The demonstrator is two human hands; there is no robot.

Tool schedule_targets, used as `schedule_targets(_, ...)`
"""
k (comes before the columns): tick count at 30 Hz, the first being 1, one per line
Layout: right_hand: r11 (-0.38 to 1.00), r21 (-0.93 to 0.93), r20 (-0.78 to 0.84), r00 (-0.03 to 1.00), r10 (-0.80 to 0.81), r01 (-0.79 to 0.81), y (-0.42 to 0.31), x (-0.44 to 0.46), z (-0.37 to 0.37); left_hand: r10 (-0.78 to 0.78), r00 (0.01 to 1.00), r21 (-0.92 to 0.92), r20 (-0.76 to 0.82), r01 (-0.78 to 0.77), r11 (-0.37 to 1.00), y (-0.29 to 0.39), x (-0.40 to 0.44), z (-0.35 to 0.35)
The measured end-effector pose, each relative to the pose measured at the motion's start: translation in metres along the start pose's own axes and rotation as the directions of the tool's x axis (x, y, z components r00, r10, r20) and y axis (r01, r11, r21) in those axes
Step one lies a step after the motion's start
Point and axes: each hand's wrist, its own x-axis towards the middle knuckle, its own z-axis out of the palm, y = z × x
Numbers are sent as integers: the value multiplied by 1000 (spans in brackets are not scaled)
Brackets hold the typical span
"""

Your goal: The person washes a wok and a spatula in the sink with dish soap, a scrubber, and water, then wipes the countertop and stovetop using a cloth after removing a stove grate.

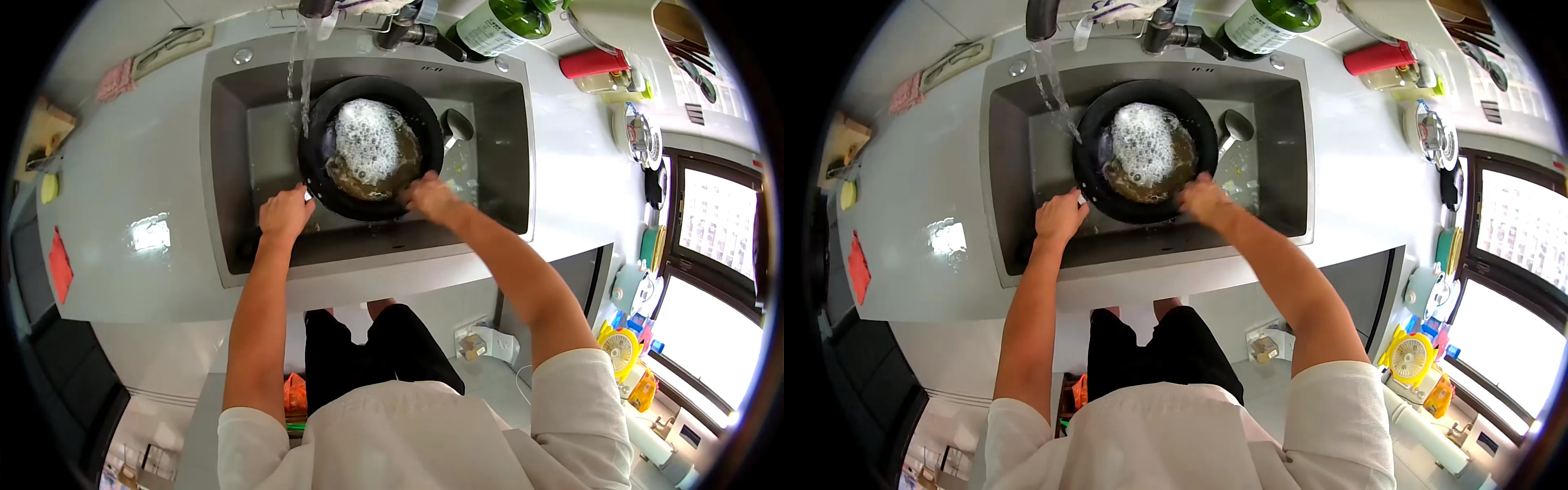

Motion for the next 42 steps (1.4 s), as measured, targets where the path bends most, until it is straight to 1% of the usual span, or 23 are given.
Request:
schedule_targets(1, 994, -99, 54, 997, 51, -45, 3, -3, -11, 8, 1000, 2, -8, -8, 1000, -2, -1, -1)
schedule_targets(4, 997, -59, -48, 998, -43, 40, -32, 17, 30, 1, 999, 25, 35, -2, 1000, -4, 1, -1)
schedule_targets(5, 989, 94, -187, 978, -97, 116, -50, 20, 35, 5, 1000, 25, 29, -6, 1000, -3, 4, 0)
schedule_targets(7, 995, 100, -22, 1000, -9, 11, -16, 27, 30, 11, 1000, 3, -28, -11, 1000, -4, 1, 4)
schedule_targets(10, 857, -495, -58, 990, 131, -142, 64, 34, -33, 6, 1000, 9, -18, -6, 1000, -1, 3, 0)
schedule_targets(11, 817, -548, -218, 974, 67, -179, 66, 32, -68, 1, 1000, 6, -22, -1, 1000, 0, 1, -1)
schedule_targets(12, 854, -452, -498, 867, 1, -260, 75, 57, -80, 3, 1000, 17, -14, -3, 1000, 0, 1, -1)
schedule_targets(15, 760, -590, -377, 925, 41, -274, 65, 51, -63, 8, 1000, 21, -19, -8, 1000, -2, 4, -3)
schedule_targets(17, 817, -538, -115, 978, 172, -207, 47, 36, -12, 22, 999, 9, -28, -21, 1000, -2, 2, -1)
schedule_targets(19, 915, -368, -228, 970, 87, -168, 53, 31, 5, 8, 1000, 27, -4, -8, 1000, 0, 2, -3)
schedule_targets(20, 913, -325, -367, 923, 118, -246, 76, 56, 14, 10, 1000, 33, -11, -10, 999, 1, 2, -5)
schedule_targets(22, 874, -390, -603, 798, -2, -292, 79, 79, -41, -9, 1000, 27, 2, 9, 1000, 2, 1, -6)
schedule_targets(23, 802, -551, -528, 840, -124, -228, 79, 90, -74, -15, 1000, 35, -3, 15, 999, 2, 2, -5)
schedule_targets(25, 778, -587, -557, 809, -189, -223, 79, 103, -78, -13, 1000, 61, -19, 14, 998, 1, 3, -2)
schedule_targets(28, 834, -445, -460, 882, 99, -326, 65, 67, -13, -20, 1000, 32, 13, 20, 999, 2, 4, -3)
schedule_targets(31, 854, -449, -273, 950, 151, -265, 56, 51, -1, -18, 999, 37, 30, 17, 999, 4, 4, -6)
schedule_targets(33, 874, -382, -553, 832, 44, -300, 76, 89, -31, -18, 1000, 47, 12, 17, 999, 4, 2, -3)
schedule_targets(35, 752, -636, -653, 640, -405, -173, 84, 120, -85, -29, 1000, 57, -6, 29, 998, 2, 5, -2)
schedule_targets(36, 708, -706, -562, 635, -530, -34, 81, 130, -107, -25, 1000, 62, -3, 26, 998, 2, 5, -1)
schedule_targets(39, 713, -701, -523, 662, -537, 24, 83, 136, -123, -14, 1000, 51, 14, 14, 999, 2, 7, 0)
schedule_targets(40, 755, -652, -538, 740, -402, -64, 83, 120, -109, -14, 1000, 34, 26, 13, 999, 1, 6, -1)
schedule_targets(41, 766, -619, -604, 729, -322, -174, 89, 105, -82, -15, 1000, 27, 25, 14, 1000, 1, 6, -1)
schedule_targets(42, 835, -502, -562, 819, -117, -225, 85, 89, -57, -6, 1000, 15, 15, 6, 1000, 0, 7, 0)
